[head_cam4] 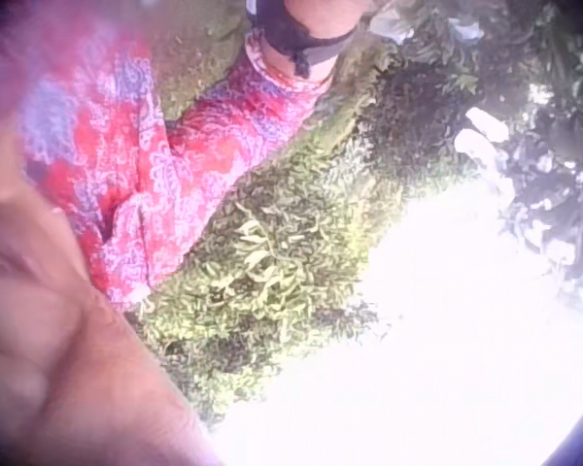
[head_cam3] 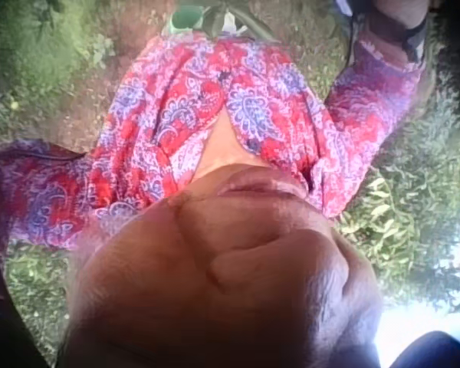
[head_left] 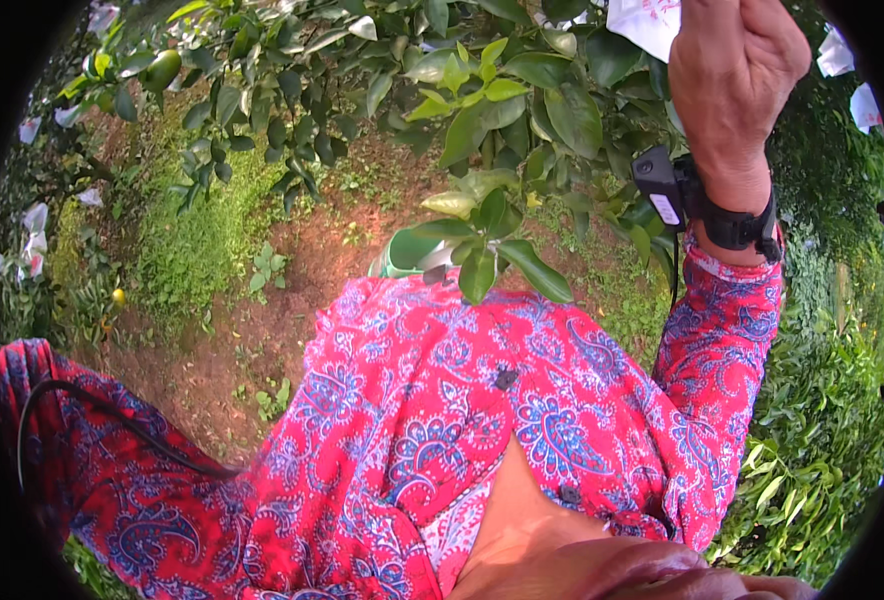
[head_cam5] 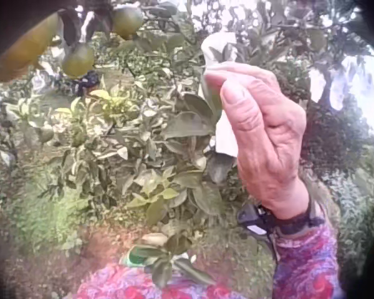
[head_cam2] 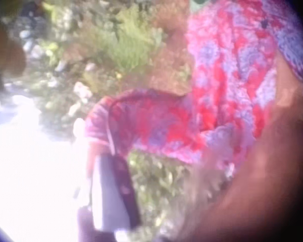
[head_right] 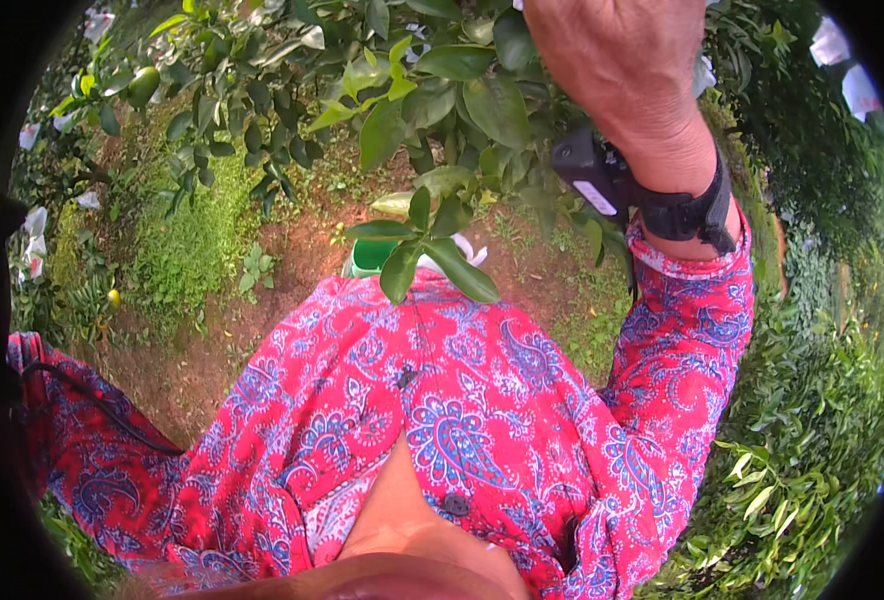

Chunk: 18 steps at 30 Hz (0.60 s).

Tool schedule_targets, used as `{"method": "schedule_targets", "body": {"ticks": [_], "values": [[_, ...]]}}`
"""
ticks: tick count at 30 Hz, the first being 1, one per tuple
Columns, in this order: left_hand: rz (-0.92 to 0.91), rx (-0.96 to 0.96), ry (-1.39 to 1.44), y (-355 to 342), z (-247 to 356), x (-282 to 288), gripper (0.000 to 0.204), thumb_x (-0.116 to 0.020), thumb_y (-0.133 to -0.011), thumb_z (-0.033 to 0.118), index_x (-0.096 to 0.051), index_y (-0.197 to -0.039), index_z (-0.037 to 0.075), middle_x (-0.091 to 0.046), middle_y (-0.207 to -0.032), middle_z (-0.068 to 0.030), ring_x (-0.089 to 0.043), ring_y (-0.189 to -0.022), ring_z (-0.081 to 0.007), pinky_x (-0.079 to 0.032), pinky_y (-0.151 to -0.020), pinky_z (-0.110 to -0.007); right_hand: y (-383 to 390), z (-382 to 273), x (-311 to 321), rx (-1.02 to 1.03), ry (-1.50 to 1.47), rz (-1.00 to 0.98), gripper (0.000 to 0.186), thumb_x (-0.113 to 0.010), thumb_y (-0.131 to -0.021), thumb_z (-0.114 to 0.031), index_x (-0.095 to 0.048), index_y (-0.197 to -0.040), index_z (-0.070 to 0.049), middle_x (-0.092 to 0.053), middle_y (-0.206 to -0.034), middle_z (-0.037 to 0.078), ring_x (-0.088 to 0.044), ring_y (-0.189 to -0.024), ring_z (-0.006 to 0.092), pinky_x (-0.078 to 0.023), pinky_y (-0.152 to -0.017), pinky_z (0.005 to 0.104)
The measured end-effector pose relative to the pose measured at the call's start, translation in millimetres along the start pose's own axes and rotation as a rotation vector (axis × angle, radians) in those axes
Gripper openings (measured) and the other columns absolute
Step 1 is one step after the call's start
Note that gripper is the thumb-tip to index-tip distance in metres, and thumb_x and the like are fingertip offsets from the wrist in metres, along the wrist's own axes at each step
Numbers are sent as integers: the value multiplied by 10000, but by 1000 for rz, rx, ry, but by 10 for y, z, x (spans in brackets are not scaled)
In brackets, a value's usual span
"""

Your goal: The person places white paper bags over green citrus fruits hanging on a tree and ties them to the branches. The person repeats this process for several fruits in the orchard.

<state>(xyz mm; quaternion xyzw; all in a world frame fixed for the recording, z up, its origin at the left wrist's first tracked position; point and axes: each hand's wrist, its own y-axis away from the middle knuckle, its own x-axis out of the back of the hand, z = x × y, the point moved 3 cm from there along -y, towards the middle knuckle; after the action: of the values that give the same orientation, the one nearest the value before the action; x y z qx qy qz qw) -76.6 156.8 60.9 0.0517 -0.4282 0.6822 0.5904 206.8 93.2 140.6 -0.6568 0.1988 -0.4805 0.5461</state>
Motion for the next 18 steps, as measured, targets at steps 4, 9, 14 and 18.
{"method": "schedule_targets", "body": {"ticks": [4, 9, 14, 18], "values": [[23, 119, 51, 158, -248, -70, 388, -497, -1004, 322, -623, -1190, 6, -665, -1090, -135, -631, -979, -230, -496, -847, -346, 346, -163, -105, -306, 21, -279, 362, -652, -819, -74, -640, -1176, -16, -639, -1139, 162, -609, -1022, 330, -477, -902, 397], [50, 211, 106, 297, -329, -154, 389, -499, -1000, 326, -623, -1189, 8, -663, -1086, -135, -627, -976, -233, -493, -845, -350, 695, -605, -603, -70, 6, -656, 341, -725, -777, -217, -627, -1049, -36, -602, -1112, 123, -582, -1076, 310, -485, -889, 426], [59, 310, 151, 363, -466, -290, 391, -501, -997, 330, -622, -1187, 10, -662, -1081, -136, -624, -973, -235, -491, -844, -355, 1408, -446, -880, -336, -74, -1214, 431, -689, -813, -337, -617, -1158, -89, -601, -1098, 94, -564, -1018, 298, -442, -897, 453], [69, 370, 183, 383, -565, -422, 393, -503, -994, 334, -622, -1186, 12, -661, -1077, -136, -622, -971, -237, -489, -842, -358, 1969, -222, -759, -394, 9, -1313, 397, -646, -841, -456, -670, -1025, -105, -640, -895, 80, -616, -925, 312, -455, -824, 484]]}}
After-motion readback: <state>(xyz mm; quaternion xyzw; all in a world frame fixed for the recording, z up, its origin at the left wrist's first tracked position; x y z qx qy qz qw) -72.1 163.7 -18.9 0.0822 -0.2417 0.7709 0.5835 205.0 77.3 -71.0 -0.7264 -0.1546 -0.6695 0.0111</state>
